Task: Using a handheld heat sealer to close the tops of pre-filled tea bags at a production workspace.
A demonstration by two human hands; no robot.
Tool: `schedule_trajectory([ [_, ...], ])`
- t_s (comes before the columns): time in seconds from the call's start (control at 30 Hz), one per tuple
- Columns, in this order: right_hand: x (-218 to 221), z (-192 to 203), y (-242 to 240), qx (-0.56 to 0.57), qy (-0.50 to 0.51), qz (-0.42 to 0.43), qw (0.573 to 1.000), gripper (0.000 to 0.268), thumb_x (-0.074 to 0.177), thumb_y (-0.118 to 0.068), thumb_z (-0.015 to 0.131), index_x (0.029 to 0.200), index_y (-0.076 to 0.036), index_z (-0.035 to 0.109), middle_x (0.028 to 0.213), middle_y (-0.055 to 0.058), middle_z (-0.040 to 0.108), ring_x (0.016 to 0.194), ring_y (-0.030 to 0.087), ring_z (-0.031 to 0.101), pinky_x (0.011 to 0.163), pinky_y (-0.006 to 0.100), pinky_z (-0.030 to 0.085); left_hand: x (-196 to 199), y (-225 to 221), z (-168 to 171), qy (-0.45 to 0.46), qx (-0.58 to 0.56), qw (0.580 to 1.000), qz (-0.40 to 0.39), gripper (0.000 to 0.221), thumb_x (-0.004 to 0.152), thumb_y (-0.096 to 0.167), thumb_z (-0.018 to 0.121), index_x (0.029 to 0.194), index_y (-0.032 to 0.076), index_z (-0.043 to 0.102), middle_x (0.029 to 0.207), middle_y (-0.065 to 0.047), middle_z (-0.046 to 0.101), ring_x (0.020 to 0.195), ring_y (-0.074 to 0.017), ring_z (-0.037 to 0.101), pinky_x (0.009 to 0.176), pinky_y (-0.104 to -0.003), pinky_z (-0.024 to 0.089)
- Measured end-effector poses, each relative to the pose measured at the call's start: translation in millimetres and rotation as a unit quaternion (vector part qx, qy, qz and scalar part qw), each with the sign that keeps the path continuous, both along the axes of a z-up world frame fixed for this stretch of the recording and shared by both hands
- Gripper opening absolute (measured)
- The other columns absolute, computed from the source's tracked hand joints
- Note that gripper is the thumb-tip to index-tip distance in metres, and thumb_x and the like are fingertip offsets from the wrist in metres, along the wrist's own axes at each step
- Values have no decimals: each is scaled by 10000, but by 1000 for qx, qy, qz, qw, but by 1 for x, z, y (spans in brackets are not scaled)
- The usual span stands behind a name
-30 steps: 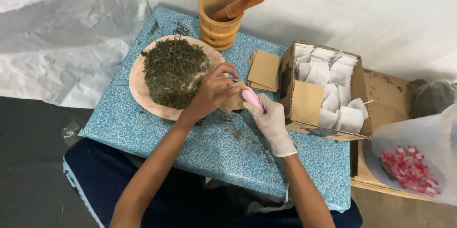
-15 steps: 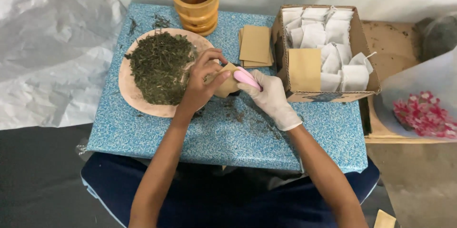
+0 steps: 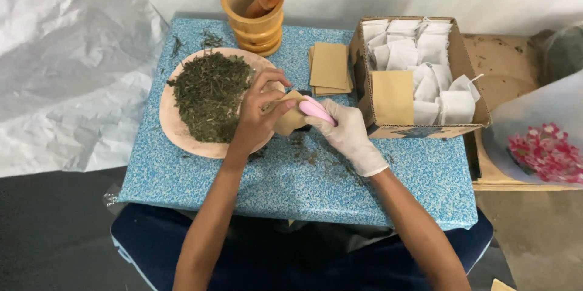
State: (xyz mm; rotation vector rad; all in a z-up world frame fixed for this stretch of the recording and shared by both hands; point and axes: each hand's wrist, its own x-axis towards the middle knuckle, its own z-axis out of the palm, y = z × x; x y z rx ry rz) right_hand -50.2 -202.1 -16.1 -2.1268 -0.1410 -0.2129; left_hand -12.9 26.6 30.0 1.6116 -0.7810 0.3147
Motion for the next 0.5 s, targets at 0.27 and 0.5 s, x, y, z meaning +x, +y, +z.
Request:
schedule_trajectory([
  [0.27, -1, 3, -5, 21, -26, 2, 999, 321, 911, -449, 875, 840, -172, 730, 545, 28, 566, 501, 124, 501, 515, 250, 421, 11, 1, -10, -29, -18, 999, 32, 361, 1068, 230, 738, 770, 41, 659, 1180, -91, 592, 1421, -400, 503, 1208, -600, 348],
  [0.5, -1, -1, -5, 21, -37, 6, 999, 358, 901, -477, 877, 835, -160, 724, 536, 37, 562, 483, 133, 491, 499, 257, 412, 17, 2, -16, -56, -26, 997, 41, 389, 1081, 233, 724, 755, 49, 621, 1191, -100, 590, 1406, -390, 512, 1208, -599, 354],
])
